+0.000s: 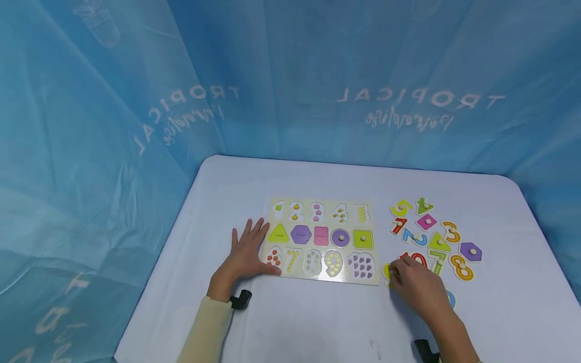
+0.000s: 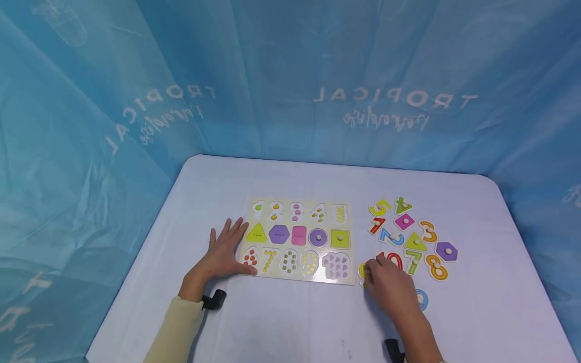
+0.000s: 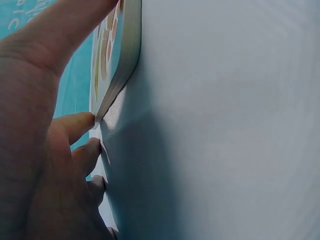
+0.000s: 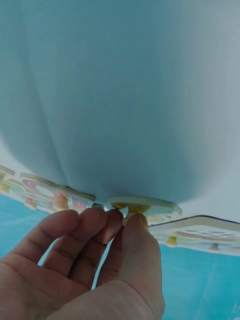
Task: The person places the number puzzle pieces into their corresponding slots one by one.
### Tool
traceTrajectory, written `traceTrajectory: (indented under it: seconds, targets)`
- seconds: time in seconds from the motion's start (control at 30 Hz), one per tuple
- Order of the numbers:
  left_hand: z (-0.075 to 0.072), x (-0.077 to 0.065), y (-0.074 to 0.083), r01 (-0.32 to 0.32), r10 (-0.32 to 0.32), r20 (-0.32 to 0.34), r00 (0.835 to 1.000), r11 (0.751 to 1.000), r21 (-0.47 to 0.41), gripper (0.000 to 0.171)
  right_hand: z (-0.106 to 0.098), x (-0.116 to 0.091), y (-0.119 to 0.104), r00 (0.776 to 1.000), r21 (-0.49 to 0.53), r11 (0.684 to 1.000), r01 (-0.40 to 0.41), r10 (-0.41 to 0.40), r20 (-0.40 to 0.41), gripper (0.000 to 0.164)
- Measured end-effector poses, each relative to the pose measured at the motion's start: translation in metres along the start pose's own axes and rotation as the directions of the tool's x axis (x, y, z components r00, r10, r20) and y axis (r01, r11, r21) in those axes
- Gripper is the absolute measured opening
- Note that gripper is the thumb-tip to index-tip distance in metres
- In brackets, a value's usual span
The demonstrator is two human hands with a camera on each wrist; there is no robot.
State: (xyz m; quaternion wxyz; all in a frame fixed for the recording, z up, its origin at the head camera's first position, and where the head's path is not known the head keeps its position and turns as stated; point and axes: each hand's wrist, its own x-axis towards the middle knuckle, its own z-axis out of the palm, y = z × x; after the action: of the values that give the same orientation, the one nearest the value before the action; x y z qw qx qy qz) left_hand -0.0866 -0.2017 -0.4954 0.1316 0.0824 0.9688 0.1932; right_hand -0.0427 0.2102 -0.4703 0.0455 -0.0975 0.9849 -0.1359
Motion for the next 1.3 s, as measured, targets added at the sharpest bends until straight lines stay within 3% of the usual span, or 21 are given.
traceTrajectory:
  seconds: [0.4,0.6,0.73,0.97,1.1,1.3]
  targets:
    - [0.004,-0.002,-0.001,0.01,-0.01,-0.003,1.0,1.0,0.001,0.131,-0.008,0.003,-0.012,0.999,0.04,0.999,0.007,-0.006,-0.044,0.021]
    - [0.004,-0.003,0.001,0.002,-0.002,-0.039,0.999,1.0,0.0,0.13,-0.005,0.01,-0.033,0.995,0.037,0.998,0.056,-0.053,-0.08,0.019]
    - [0.002,-0.005,0.0,-0.017,0.017,-0.027,0.999,1.0,-0.007,0.13,0.001,0.016,-0.052,0.992,0.004,0.998,0.063,-0.062,-0.109,0.019]
    - [0.0,-0.015,-0.007,0.002,-0.001,-0.047,0.999,1.0,0.019,0.129,0.017,0.026,-0.088,0.975,-0.009,0.986,0.167,-0.166,-0.149,0.019]
    - [0.003,-0.013,-0.004,-0.037,0.037,-0.034,0.999,0.999,-0.002,0.129,0.02,0.028,-0.095,0.977,-0.028,0.988,0.153,-0.155,-0.149,0.015]
    - [0.005,-0.007,0.0,-0.001,0.001,-0.027,1.0,1.0,0.005,0.13,0.024,0.037,-0.099,0.963,-0.064,0.973,0.222,-0.229,-0.143,0.008]
